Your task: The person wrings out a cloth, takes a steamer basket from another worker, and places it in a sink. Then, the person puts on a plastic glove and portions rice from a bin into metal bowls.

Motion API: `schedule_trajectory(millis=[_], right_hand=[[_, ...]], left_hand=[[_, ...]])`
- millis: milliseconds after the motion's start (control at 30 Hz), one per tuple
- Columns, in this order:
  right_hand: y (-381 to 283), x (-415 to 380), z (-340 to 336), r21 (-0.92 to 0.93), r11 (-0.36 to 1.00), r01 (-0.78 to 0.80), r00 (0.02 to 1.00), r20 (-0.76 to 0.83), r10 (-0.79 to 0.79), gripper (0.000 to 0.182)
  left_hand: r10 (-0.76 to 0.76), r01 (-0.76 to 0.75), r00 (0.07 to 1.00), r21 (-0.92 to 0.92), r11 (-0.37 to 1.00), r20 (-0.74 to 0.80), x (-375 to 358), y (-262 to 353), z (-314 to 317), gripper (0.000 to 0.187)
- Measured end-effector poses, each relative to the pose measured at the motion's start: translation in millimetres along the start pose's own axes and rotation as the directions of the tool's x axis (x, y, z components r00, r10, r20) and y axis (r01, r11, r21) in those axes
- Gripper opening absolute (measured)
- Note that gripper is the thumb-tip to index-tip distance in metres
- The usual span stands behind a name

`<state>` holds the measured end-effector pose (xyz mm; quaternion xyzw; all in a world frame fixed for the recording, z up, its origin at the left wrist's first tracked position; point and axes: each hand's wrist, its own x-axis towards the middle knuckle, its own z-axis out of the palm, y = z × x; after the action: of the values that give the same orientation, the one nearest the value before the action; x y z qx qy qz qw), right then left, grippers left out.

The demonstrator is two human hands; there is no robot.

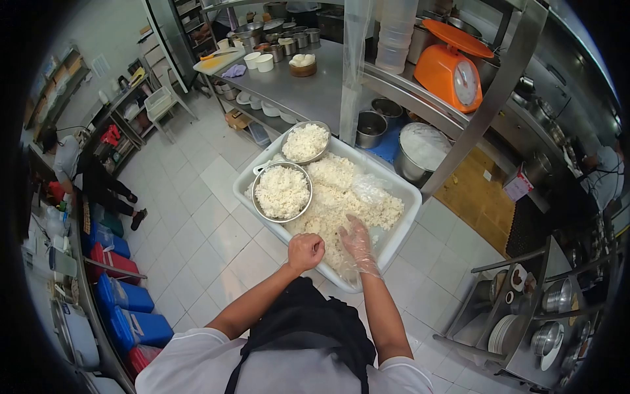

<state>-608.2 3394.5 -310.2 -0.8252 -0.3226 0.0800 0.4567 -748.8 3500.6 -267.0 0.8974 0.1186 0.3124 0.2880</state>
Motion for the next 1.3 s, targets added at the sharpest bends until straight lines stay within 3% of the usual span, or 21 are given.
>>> schedule_trajectory(millis=[133,200,267,367,467,567,700,767,833,900,933,967,1033,1233,1267,1300], right_hand=[[-33.0,29.9,-0.7,-0.091,0.996,-0.01,1.0,-0.015,0.009,0.049],[-36.7,46.6,8.6,-0.19,0.977,0.094,0.994,-0.034,-0.102,0.054],[-35.4,61.8,21.0,-0.176,0.97,0.166,0.984,-0.037,-0.175,0.056],[-19.8,85.8,43.2,-0.172,0.972,0.159,0.986,-0.012,-0.164,0.06],[-37.2,92.5,45.8,-0.256,0.951,0.172,0.974,-0.1,-0.203,0.061],[-53.5,101.1,51.2,-0.284,0.958,0.052,0.995,-0.067,-0.074,0.061],[-37.1,94.9,59.7,-0.321,0.947,0.005,0.994,-0.102,-0.04,0.06],[-57.4,81.0,53.7,-0.331,0.94,-0.085,0.994,0.036,0.102,0.057],[-59.6,74.2,57.6,-0.41,0.909,-0.07,0.985,0.118,0.129,0.051],[-63.6,76.3,65.7,-0.479,0.875,0.069,0.984,-0.112,-0.139,0.046],[-75.4,84.5,58.5,-0.348,0.934,0.077,0.996,-0.024,-0.091,0.049],[-72.1,91.1,58.0,-0.348,0.934,0.081,0.995,-0.02,-0.094,0.049],[-55.8,100.9,64.9,-0.279,0.941,0.191,0.972,0.187,-0.142,0.055],[-40.8,100.7,67.2,-0.197,0.979,0.06,0.959,0.284,-0.001,0.058],[-44.7,97.4,60.2,-0.265,0.959,0.097,0.922,0.387,0.014,0.054],[-50.7,87.1,55.4,-0.264,0.961,0.087,0.924,0.383,0.022,0.054]], left_hand=[[0.027,-0.024,0.998,-0.046,0.999,0.061,1.2,-0.2,-4.8,0.01],[0.077,-0.071,0.991,-0.057,0.996,0.108,5.0,-5.7,-8.3,0.01],[0.117,-0.103,0.979,-0.092,0.99,0.166,-1.5,-8.2,-6.7,0.011],[0.205,-0.201,0.96,-0.037,0.979,0.191,2.4,-11.9,-6.5,0.012],[0.203,-0.196,0.949,-0.052,0.979,0.241,1.1,-14.2,-8.9,0.013],[0.249,-0.23,0.926,-0.102,0.968,0.282,3.4,-17.5,-12.7,0.013],[0.317,-0.287,0.887,-0.137,0.948,0.336,3.3,-20.2,-15.4,0.014],[0.332,-0.311,0.875,-0.117,0.943,0.351,5.3,-23.0,-16.8,0.015],[0.346,-0.322,0.86,-0.128,0.938,0.375,7.0,-26.4,-15.4,0.016],[0.355,-0.332,0.844,-0.129,0.935,0.401,5.2,-26.4,-13.5,0.016],[0.357,-0.324,0.854,-0.15,0.934,0.378,5.2,-26.3,-14.1,0.016],[0.352,-0.312,0.865,-0.168,0.935,0.356,4.7,-25.9,-15.1,0.016],[0.339,-0.299,0.873,-0.162,0.94,0.352,4.3,-24.2,-15.7,0.015],[0.324,-0.29,0.868,-0.145,0.946,0.377,3.9,-23.8,-18.2,0.015],[0.333,-0.292,0.868,-0.164,0.942,0.369,4.2,-24.6,-17.5,0.015],[0.345,-0.297,0.871,-0.183,0.937,0.349,4.5,-24.4,-16.3,0.015]])
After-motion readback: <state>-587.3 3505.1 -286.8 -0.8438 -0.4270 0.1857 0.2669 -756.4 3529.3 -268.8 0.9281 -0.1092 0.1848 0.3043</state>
